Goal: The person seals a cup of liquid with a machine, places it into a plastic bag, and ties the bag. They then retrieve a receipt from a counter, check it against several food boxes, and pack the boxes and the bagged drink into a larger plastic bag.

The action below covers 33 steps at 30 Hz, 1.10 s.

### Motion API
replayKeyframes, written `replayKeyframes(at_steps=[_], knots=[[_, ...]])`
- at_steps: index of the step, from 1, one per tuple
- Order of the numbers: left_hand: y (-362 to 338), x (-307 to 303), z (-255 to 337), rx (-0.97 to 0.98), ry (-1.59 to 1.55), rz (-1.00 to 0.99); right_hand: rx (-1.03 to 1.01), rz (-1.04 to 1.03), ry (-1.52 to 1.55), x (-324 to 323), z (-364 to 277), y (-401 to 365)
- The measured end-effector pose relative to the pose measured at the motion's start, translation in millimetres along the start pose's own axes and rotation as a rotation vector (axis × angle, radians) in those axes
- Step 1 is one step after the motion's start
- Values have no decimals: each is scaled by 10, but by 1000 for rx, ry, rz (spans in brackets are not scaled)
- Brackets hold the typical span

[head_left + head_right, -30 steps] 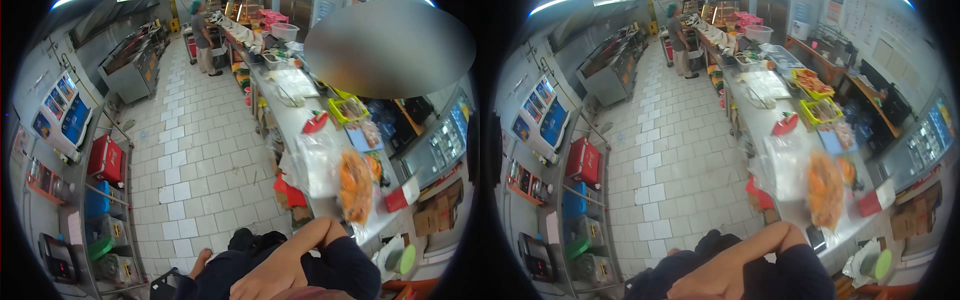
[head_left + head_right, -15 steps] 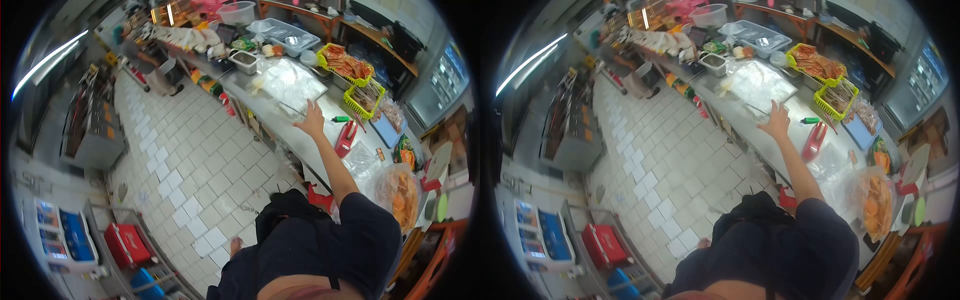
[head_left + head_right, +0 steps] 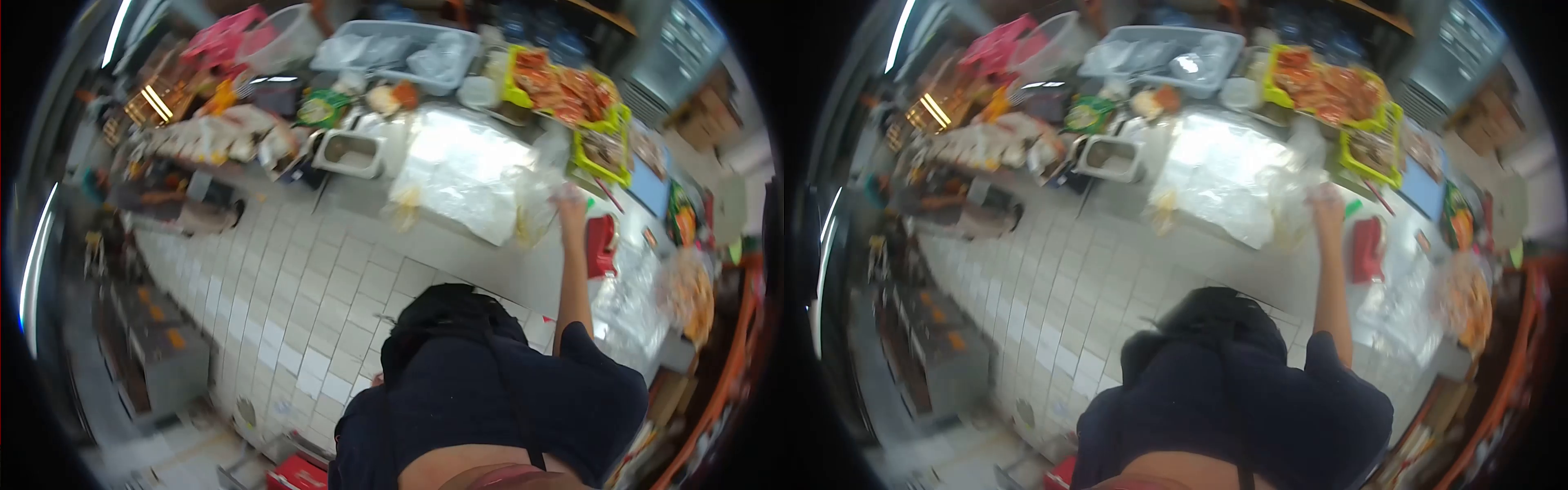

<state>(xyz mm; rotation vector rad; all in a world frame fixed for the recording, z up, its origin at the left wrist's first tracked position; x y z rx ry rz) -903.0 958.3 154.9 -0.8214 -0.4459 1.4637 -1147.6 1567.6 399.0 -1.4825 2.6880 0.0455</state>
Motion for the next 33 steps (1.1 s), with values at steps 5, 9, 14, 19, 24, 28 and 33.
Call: replayKeyframes(at_steps=[5,9,14,19,24,28,33], knots=[[355,-735,-219,-59,558,-241,-446,388,-1536,-3078,1091,706],[1314,-1460,289,-45,839,-258,611,476,-2162,-3508,659,1047],[2648,-1885,2989,412,958,-30,349,1005,-1359,-1463,-474,870],[2346,-1750,5502,756,391,-77,-83,379,-488,1293,215,101],[2938,-1653,6304,1123,606,-23,647,-503,122,4107,260,-523],[2613,-1185,6281,1123,793,-675,503,188,496,4337,537,-134],[2495,-812,5680,746,992,-898,299,-45,79,3977,339,173]])
Point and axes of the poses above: each hand's wrist, its own y-axis towards the middle knuckle, its own x-axis out of the palm, z = x × y, the point moved 1 cm from there along y, towards the middle knuckle, and after that the axes turned 13 degrees about -z, right-handed, at the moved point
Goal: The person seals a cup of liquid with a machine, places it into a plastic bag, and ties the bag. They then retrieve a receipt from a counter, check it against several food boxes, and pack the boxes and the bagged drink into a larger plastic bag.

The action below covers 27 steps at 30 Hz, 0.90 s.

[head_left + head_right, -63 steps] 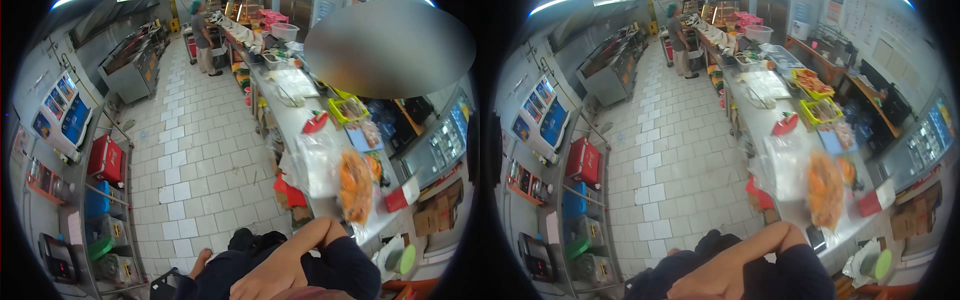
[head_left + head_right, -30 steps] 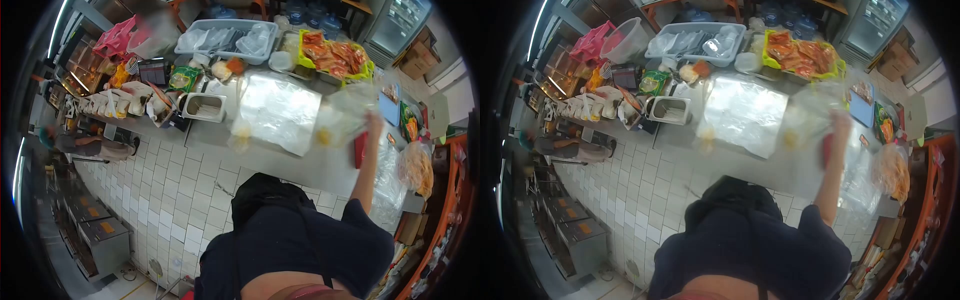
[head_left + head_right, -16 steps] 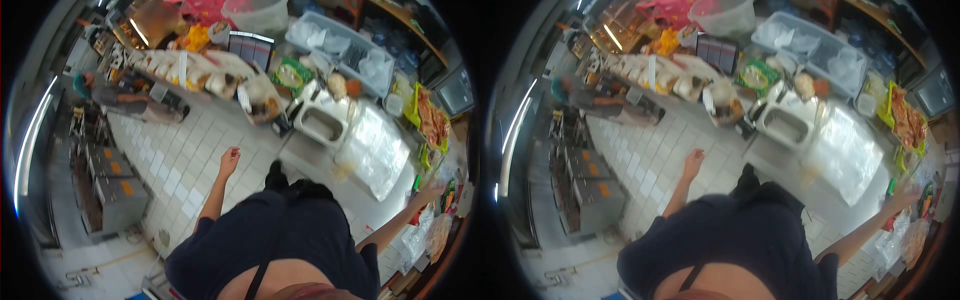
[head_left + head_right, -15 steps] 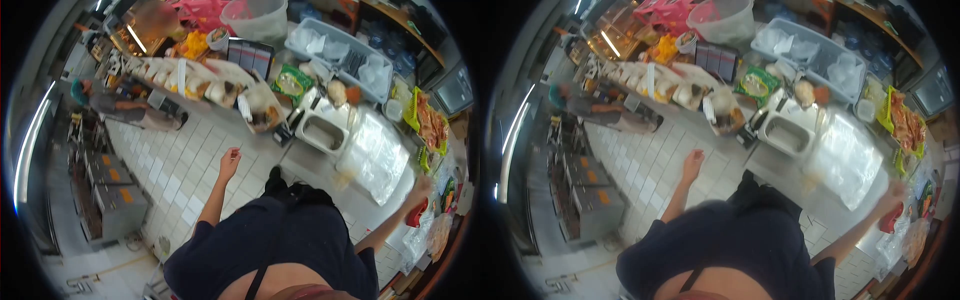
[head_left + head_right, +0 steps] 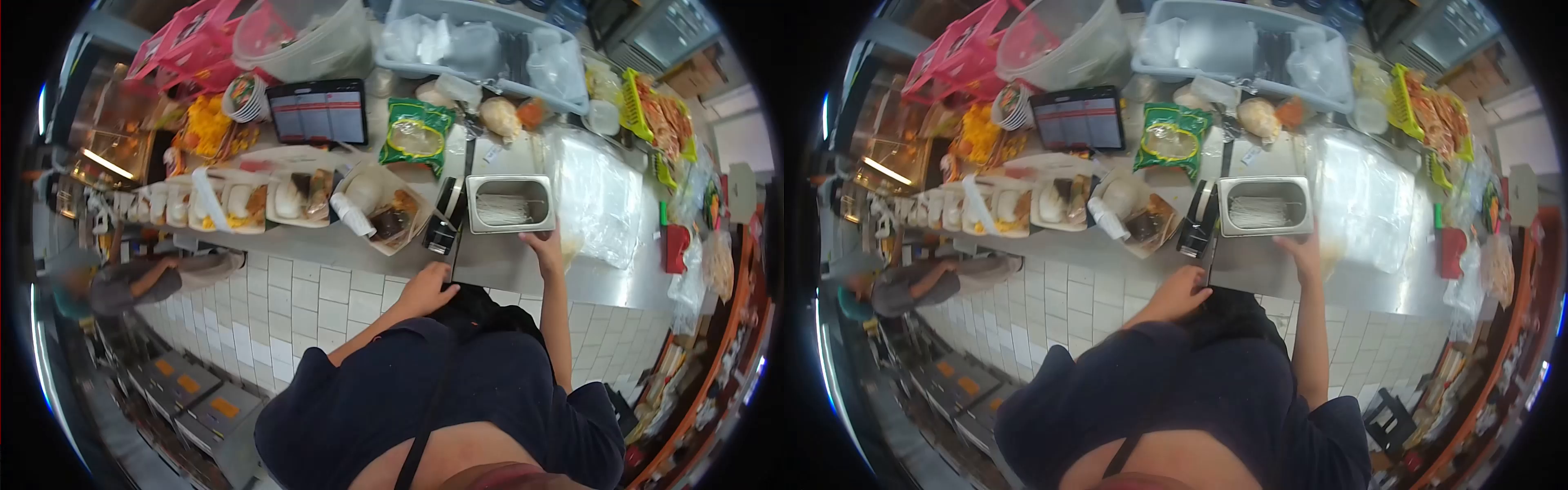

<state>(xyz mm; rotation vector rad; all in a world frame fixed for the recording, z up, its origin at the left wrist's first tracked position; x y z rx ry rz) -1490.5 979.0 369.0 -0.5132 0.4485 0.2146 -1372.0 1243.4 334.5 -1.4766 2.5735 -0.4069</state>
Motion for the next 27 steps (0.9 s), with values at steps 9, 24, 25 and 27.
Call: replayKeyframes(at_steps=[9,24,25,27], knots=[[214,-26,-164,-209,-14,199,-7,204,-181,-421,-61,565],[37,-88,-332,-75,-293,218,-137,148,-446,542,-510,376],[-17,-153,-429,162,-372,179,9,-20,-387,791,-368,199],[-261,-462,-451,106,-460,98,9,-100,-220,1261,4,-108]])
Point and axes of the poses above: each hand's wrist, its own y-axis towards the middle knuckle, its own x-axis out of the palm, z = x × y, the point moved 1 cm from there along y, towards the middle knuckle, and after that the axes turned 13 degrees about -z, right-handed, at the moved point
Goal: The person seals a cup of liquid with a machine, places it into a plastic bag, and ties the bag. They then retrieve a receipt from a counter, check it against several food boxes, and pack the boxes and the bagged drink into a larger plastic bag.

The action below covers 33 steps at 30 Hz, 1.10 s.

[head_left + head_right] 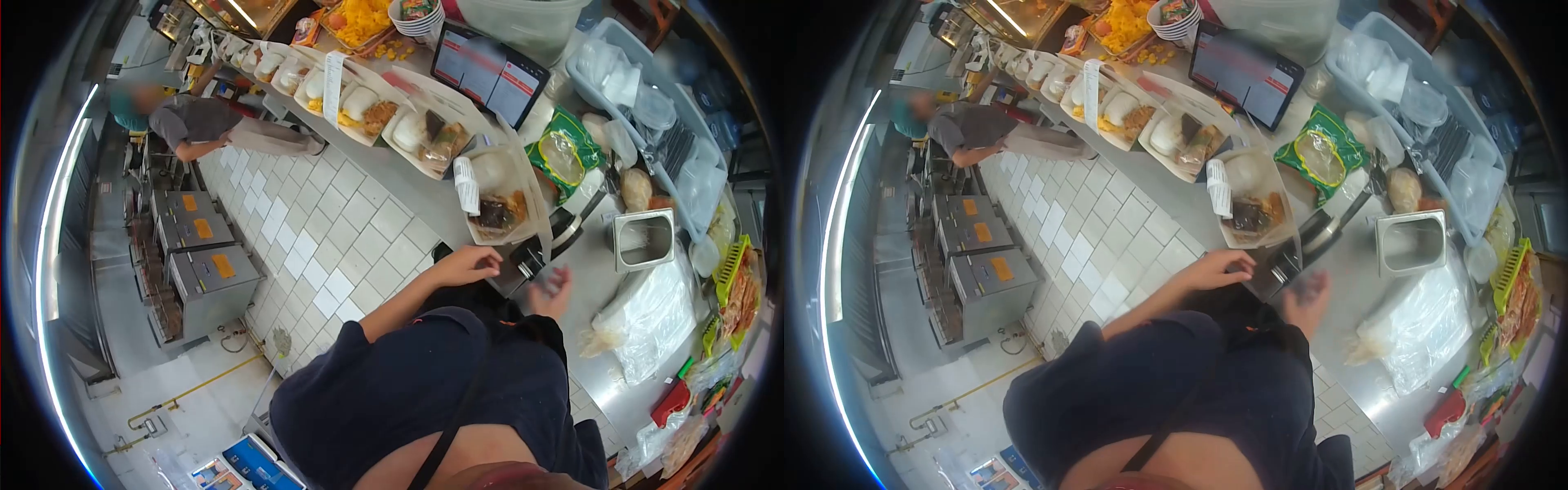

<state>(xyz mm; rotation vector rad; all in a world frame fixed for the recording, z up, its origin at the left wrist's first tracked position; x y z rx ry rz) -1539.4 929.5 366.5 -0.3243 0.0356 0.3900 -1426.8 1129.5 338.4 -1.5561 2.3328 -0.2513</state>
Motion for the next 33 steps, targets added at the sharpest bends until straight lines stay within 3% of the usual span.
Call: replayKeyframes(at_steps=[2,3,5,6,8,11,12,14,16,17,18,20,22,24,26,28,30,33], knots=[[-171,-256,-37,-184,-33,195,-69,70,-180,338,91,0],[-223,-391,-23,-177,-36,173,-133,132,-355,448,94,7],[-293,-737,57,-219,59,408,-113,257,-473,584,-2,88],[-234,-932,88,-193,79,367,-114,371,-586,631,-101,188],[-144,-1236,162,195,813,520,-111,385,-561,644,-142,245],[116,-1485,395,119,1009,452,7,625,-595,422,75,51],[212,-1559,351,159,994,426,25,568,-507,314,-75,127],[293,-1642,240,116,1036,174,56,530,-422,253,-292,62],[289,-1686,245,142,965,119,-58,652,-907,301,-522,4],[260,-1710,247,141,898,85,-101,762,-870,375,-692,-102],[206,-1720,246,140,892,78,-93,760,-875,492,-756,-227],[56,-1722,258,296,494,-17,225,611,-543,716,-777,-434],[-126,-1708,288,469,429,-43,386,302,-36,1015,-496,-309],[-263,-1692,227,488,339,-93,280,321,241,1413,-344,-66],[-383,-1707,202,362,325,-207,288,283,55,1346,-168,82],[-365,-1740,55,380,372,-296,283,238,-115,1224,-144,207],[-357,-1648,46,434,515,-302,226,265,-504,1079,-253,185],[-234,-1438,-27,451,674,-250,259,172,-506,908,-289,97]])
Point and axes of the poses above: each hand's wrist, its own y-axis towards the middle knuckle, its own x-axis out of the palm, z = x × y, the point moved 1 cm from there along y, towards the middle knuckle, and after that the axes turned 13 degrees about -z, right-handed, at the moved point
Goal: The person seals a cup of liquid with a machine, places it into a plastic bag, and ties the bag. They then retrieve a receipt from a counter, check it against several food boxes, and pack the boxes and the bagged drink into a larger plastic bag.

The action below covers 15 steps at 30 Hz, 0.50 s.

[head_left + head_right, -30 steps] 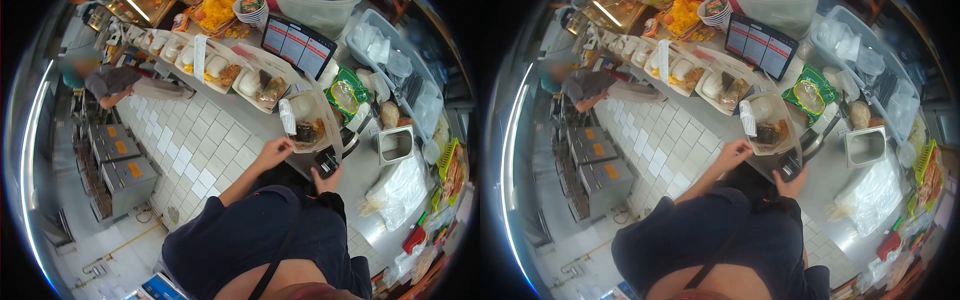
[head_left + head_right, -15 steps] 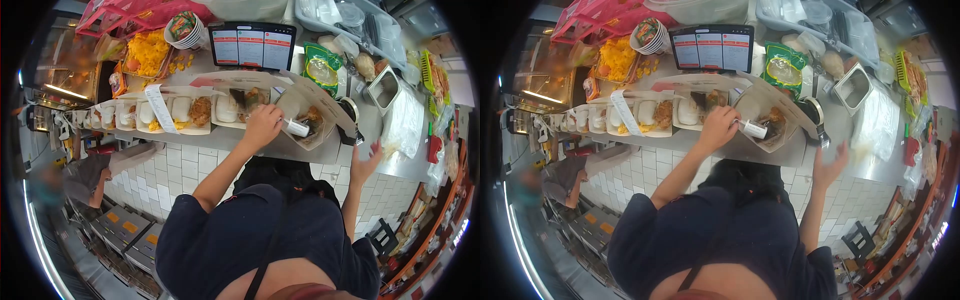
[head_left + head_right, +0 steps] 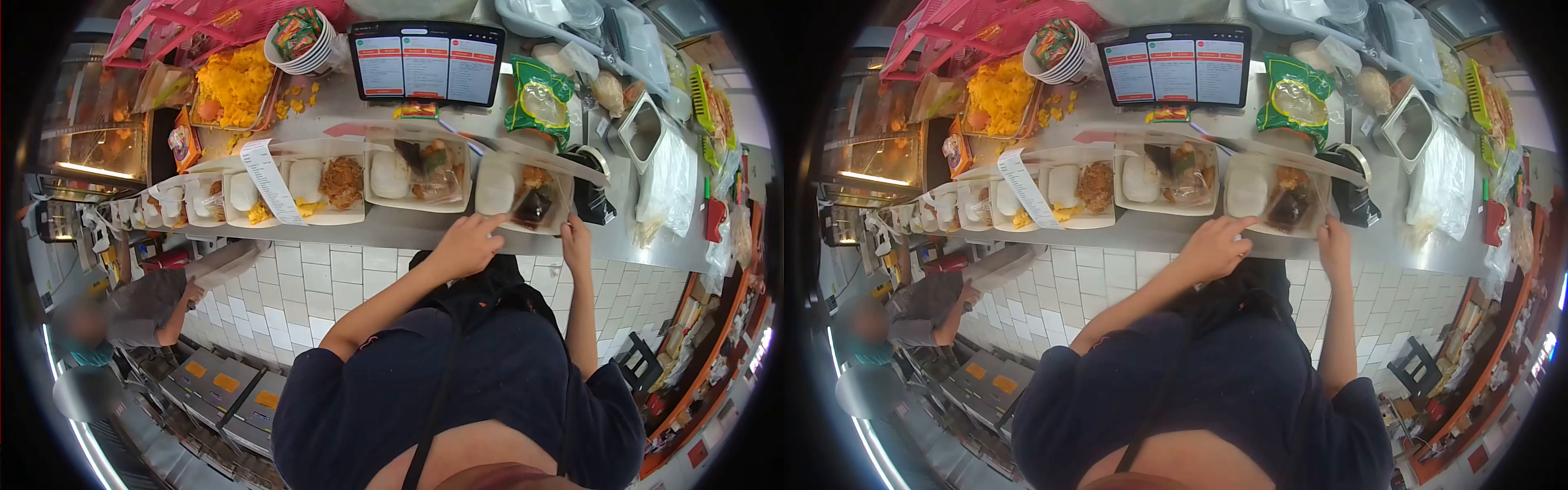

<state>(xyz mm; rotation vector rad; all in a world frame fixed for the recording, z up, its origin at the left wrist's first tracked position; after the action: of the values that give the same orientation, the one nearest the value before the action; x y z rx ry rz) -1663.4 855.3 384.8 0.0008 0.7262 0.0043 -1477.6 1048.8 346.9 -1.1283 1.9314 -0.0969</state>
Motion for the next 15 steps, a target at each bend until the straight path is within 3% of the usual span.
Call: replayKeyframes(at_steps=[3,5,7,8,9,10,11,13,15], knots=[[13,213,-39,-8,198,-28,-56,52,134,7,61,-139],[-59,354,-60,-100,309,-123,0,-116,-73,-104,116,-247],[-88,401,-70,-72,317,-81,-9,-340,-387,-516,-154,-349],[-101,428,-71,-88,306,-53,115,-359,-268,-788,-283,-323],[-115,454,-77,-100,296,-30,79,-260,-135,-1073,-537,-237],[-113,482,-88,-106,298,-20,-35,-28,8,-1236,-868,-115],[-107,501,-83,-95,311,-28,-116,2,-123,-1353,-1473,33],[-75,566,-58,-175,344,-171,-485,-111,-324,-1137,-2146,444],[-41,614,-35,-146,414,-109,-680,-368,-517,-611,-2133,1200]])
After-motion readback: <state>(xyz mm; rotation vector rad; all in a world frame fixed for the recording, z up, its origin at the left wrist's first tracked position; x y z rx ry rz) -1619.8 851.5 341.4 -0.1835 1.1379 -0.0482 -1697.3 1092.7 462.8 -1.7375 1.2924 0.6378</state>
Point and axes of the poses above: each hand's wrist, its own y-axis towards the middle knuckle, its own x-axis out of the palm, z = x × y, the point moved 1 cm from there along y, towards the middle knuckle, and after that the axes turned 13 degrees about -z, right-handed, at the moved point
